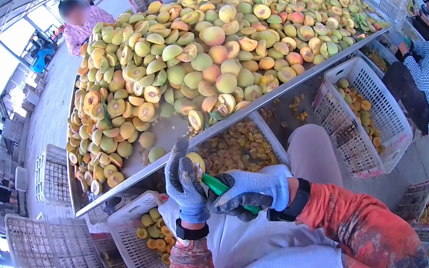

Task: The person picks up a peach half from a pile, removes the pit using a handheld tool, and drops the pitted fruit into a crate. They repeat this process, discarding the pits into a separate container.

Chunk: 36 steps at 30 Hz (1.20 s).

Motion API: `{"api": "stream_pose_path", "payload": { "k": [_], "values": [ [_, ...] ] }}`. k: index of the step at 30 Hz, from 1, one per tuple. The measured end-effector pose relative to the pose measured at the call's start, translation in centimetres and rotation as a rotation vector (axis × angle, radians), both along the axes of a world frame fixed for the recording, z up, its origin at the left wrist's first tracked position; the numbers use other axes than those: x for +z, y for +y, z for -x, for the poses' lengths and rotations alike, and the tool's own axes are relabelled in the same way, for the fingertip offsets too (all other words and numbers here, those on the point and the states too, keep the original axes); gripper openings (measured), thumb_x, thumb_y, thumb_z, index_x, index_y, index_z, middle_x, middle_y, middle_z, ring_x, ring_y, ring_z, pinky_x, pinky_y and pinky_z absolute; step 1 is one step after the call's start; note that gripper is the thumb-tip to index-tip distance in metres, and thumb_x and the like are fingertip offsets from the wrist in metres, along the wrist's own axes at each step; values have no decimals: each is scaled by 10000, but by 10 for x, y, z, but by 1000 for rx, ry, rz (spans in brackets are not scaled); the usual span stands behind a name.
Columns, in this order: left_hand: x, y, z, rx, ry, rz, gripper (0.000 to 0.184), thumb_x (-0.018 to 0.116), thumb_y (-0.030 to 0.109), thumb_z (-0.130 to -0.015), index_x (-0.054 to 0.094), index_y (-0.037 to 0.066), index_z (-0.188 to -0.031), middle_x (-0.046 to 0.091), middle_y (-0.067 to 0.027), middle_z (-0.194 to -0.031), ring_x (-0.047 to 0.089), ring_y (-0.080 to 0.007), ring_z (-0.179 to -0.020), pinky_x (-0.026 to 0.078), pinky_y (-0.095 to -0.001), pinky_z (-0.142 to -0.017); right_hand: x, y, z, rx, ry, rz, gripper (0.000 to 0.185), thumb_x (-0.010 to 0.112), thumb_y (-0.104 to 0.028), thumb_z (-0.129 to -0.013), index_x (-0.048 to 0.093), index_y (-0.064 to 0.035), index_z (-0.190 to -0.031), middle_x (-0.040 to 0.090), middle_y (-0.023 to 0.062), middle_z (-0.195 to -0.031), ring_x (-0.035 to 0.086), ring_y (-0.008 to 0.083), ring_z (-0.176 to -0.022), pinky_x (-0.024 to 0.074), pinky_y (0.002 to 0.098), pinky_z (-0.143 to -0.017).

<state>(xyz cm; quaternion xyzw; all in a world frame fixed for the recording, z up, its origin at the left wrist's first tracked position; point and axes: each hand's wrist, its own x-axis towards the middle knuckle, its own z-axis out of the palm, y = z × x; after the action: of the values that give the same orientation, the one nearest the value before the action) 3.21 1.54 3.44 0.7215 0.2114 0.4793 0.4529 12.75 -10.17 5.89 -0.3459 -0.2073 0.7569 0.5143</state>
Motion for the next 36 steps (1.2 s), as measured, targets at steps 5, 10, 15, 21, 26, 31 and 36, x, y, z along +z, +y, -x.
{"api": "stream_pose_path", "payload": {
  "k": [5, 10, 15, 21, 26, 31, 36],
  "values": [
    [-7, 8, -8, -226, -45, 675, 408, 457, 258, -907, 468, -35, -1190, 575, -117, -1064, 572, -168, -846, 462, -248, -678, -22, 1, -10, 6, 13, 9, 227, 653, -221, -751, 580, -39, -865, 495, 11, -582, 445, 96, -398, 348, 217, -351],
    [-33, 15, -7, -119, 46, 126, 431, 472, 270, -907, 461, -36, -1209, 559, -111, -1124, 559, -122, -820, 454, -215, -689, -19, -6, 1, -98, 97, 54, 185, 647, -210, -766, 572, -57, -837, 499, -17, -598, 449, 87, -404, 353, 211, -360],
    [-30, 12, -4, -176, -22, 732, 273, 517, 170, -877, 553, -34, -1056, 595, -139, -1041, 597, -234, -881, 486, -348, -781, -32, -1, 5, -106, -40, 27, 164, 666, -183, -759, 564, -80, -837, 508, -7, -602, 467, 92, -421, 373, 215, -363],
    [-10, 17, -14, -356, -102, 1231, 335, 514, 245, -858, 537, -16, -1068, 581, -132, -959, 601, -264, -772, 516, -358, -676, -30, 2, -16, -46, -121, -29, 177, 672, -159, -754, 546, -71, -844, 507, 6, -597, 474, 94, -425, 393, 232, -370],
    [-25, 12, -22, -89, 91, 346, 338, 470, 225, -885, 522, -25, -1106, 587, -136, -984, 605, -237, -789, 508, -333, -687, -27, 2, -1, -262, -541, -66, 194, 657, -169, -764, 534, -63, -871, 508, -3, -606, 466, 90, -412, 361, 227, -350],
    [-23, 22, -13, -449, -129, 1168, 334, 488, 262, -888, 537, -12, -1072, 611, -103, -959, 609, -225, -766, 524, -343, -645, -37, -6, -7, -130, 262, -149, 315, 686, -197, -736, 555, -9, -952, 512, -6, -626, 454, 79, -402, 338, 205, -339],
    [-22, 59, 39, -354, -113, 1221, 449, 441, 435, -868, 530, 63, -1104, 612, -123, -883, 601, -254, -624, 500, -362, -518, -27, -1, -31, -270, 119, -184, 285, 672, -190, -753, 550, -16, -942, 531, 11, -675, 483, 80, -437, 400, 214, -369]
  ]
}}
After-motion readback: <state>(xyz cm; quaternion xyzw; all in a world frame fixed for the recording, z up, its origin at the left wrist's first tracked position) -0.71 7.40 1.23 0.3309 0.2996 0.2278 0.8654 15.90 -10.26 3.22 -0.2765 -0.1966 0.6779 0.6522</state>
